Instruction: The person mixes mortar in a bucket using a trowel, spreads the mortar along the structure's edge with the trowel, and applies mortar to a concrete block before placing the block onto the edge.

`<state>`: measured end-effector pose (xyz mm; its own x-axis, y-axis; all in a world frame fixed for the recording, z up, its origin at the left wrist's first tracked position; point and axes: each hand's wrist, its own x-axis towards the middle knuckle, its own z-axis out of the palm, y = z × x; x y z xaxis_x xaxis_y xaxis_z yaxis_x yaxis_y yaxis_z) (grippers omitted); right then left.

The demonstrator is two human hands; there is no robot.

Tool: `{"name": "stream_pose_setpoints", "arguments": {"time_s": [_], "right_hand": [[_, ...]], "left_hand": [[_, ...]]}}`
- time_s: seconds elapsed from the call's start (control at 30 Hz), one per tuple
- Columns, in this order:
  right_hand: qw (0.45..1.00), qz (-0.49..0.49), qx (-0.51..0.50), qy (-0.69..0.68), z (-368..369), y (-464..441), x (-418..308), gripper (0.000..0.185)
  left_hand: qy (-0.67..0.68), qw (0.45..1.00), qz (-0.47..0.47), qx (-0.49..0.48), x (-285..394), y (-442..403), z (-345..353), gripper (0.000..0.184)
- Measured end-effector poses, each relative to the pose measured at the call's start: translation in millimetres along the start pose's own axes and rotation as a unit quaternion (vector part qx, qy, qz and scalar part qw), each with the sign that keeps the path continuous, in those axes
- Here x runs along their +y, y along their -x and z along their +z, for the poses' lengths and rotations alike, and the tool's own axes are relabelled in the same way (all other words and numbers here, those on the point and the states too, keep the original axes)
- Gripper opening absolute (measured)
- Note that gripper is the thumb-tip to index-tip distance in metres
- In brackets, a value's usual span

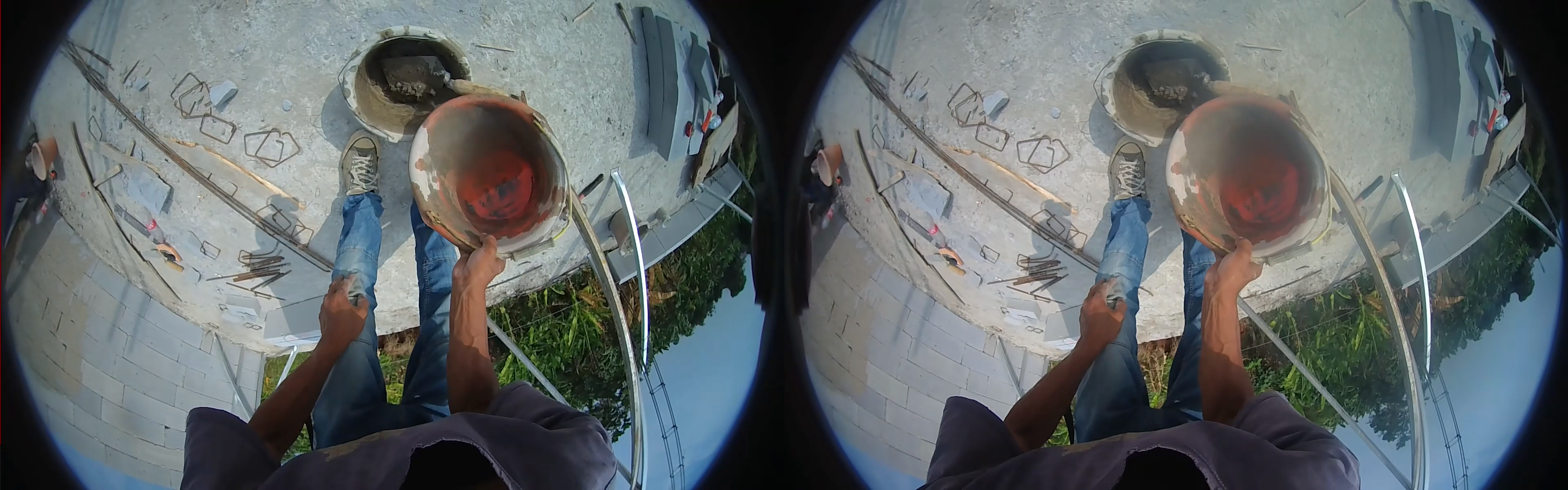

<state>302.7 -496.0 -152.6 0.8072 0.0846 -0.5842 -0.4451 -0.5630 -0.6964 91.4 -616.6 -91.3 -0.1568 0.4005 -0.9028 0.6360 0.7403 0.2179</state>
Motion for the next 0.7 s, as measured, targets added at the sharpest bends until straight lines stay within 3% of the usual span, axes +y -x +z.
{"name": "stream_pose_setpoints", "arguments": {"time_s": [0.1,0.17,0.2,0.3,0.4,0.6,0.7], "right_hand": [[1.0,0.004,0.02,-0.004,-0.4,-0.1,0.2,0.041],[1.0,0.001,-0.009,-0.026,-7.0,-6.9,3.2,0.024],[1.0,0.002,-0.009,-0.028,-10.5,-8.1,1.8,0.024],[0.992,0.099,-0.053,-0.054,-25.2,-4.3,-13.5,0.013],[0.982,0.132,-0.073,-0.117,-56.8,-9.1,-24.6,0.026],[0.974,0.127,-0.077,-0.172,-71.0,4.7,-94.4,0.014],[0.96,0.12,-0.109,-0.226,-55.8,-12.3,-125.1,0.008]], "left_hand": [[-0.004,1.0,-0.001,-0.008,4.9,-0.8,-4.0,0.049],[0.002,1.0,-0.006,-0.013,1.2,-2.2,-2.9,0.05],[0.01,1.0,-0.011,-0.018,-0.7,-2.9,-2.0,0.051],[0.005,1.0,-0.027,-0.014,-3.0,-3.2,0.4,0.055],[-0.035,0.999,-0.005,-0.014,-9.9,-4.5,6.4,0.06],[-0.055,0.998,-0.02,-0.04,-10.9,-39.0,11.0,0.069],[0.183,0.983,0.007,0.003,2.3,-110.2,11.0,0.084]]}}
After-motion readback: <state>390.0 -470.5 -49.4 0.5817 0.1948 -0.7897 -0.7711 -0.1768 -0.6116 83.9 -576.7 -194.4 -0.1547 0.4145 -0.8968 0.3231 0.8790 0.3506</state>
